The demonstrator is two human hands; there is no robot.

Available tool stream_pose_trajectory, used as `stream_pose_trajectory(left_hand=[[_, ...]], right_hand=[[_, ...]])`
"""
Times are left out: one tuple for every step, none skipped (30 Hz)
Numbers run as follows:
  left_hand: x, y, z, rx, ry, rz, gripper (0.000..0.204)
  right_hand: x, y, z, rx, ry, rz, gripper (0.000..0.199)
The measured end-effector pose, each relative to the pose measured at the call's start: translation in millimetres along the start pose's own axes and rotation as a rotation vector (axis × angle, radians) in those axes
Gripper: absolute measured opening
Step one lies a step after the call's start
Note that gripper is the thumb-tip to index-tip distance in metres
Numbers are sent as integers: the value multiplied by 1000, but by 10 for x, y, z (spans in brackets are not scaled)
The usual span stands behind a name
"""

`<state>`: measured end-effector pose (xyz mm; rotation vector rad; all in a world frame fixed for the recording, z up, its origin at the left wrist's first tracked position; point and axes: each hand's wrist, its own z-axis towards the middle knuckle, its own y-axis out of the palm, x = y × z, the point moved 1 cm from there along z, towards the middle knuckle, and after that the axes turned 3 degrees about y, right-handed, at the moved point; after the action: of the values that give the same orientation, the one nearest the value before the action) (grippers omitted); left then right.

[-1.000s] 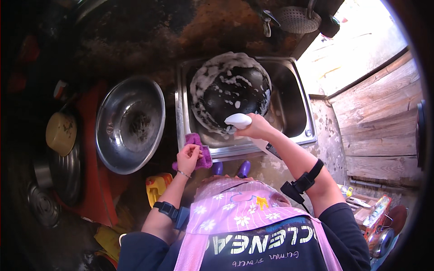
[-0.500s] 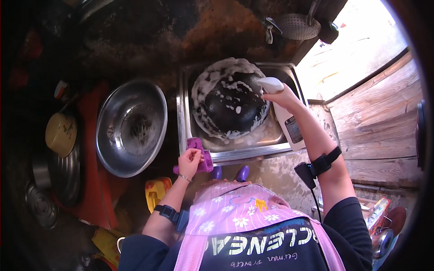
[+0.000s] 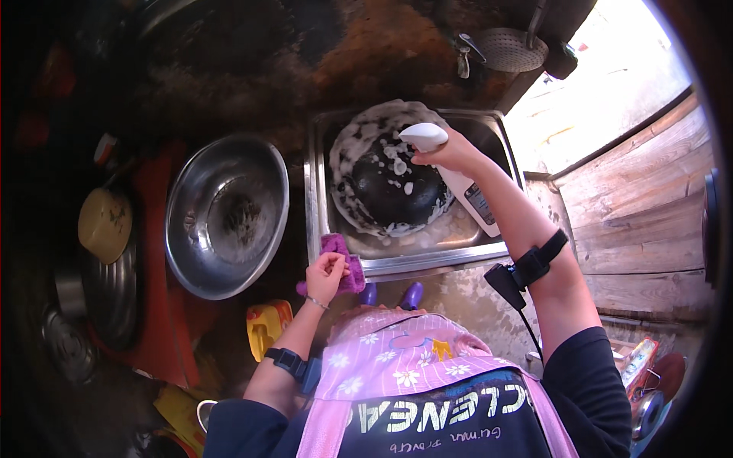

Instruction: Cleaning the back of a black cooking pan using a spray cleaner and a purple cloth in a rustic kitchen sink area.

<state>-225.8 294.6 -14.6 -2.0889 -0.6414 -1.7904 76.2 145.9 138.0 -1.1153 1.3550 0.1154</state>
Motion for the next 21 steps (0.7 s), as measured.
stream_pose_trajectory(left_hand=[[0, -6, 1, 1, -2, 5, 10], [-5, -9, 0, 6, -2, 4, 10], [-10, -9, 0, 6, 0, -4, 9], [-15, -7, -4, 5, 2, -12, 9], [-17, -9, -6, 6, 2, -14, 9], [-18, -13, -9, 8, 5, -10, 9], [-16, -11, -3, 7, 9, -6, 9], [-15, -11, 0, 4, 9, -6, 9], [-16, -11, -1, 4, 2, 5, 9], [-17, -13, 0, 4, -5, 15, 9], [-17, -10, 5, 0, -5, 16, 9], [-19, -8, 9, 0, -8, 11, 9], [-19, -12, -1, 4, -13, 7, 9], [-18, -16, -6, 4, -16, 9, 9], [-13, -23, -9, 7, -14, 6, 9], [9, -3, 0, 0, -10, 2, 10], [15, -2, 0, -2, -11, 2, 10], [21, -1, 0, -3, -10, -2, 9], [28, 8, 4, -6, -8, -6, 9], [41, 12, 2, -9, -9, -6, 9], [57, 14, -2, -9, -9, 3, 9]], right_hand=[[-18, 11, -1, 55, 4, -39, 48], [-38, 21, -4, 111, 7, -78, 46], [-66, 18, -2, 108, 5, -79, 46], [-154, -3, -28, 104, 112, -63, 45], [-196, -13, -43, 101, 218, -47, 46], [-171, -2, -39, 100, 218, -48, 46], [-131, 13, -34, 40, 120, 12, 45], [-101, 24, -36, -19, 21, 71, 44], [-58, 29, -54, -16, 23, 72, 44], [-36, 50, -93, -74, 15, 91, 42], [-5, 68, -126, -131, 7, 110, 41], [66, 66, -142, -95, 57, 50, 42], [84, 60, -183, -96, 59, 53, 42], [104, 38, -232, 30, 139, -27, 42], [141, -2, -273, 156, 219, -107, 43], [368, -75, -279, 142, 267, -62, 46], [488, -140, -334, 144, 269, -61, 46], [600, -189, -409, 87, 259, -14, 47], [669, -225, -491, 33, 249, 32, 47], [656, -258, -603, 0, 304, 34, 47], [834, -277, -662, -9, 334, 25, 46]])
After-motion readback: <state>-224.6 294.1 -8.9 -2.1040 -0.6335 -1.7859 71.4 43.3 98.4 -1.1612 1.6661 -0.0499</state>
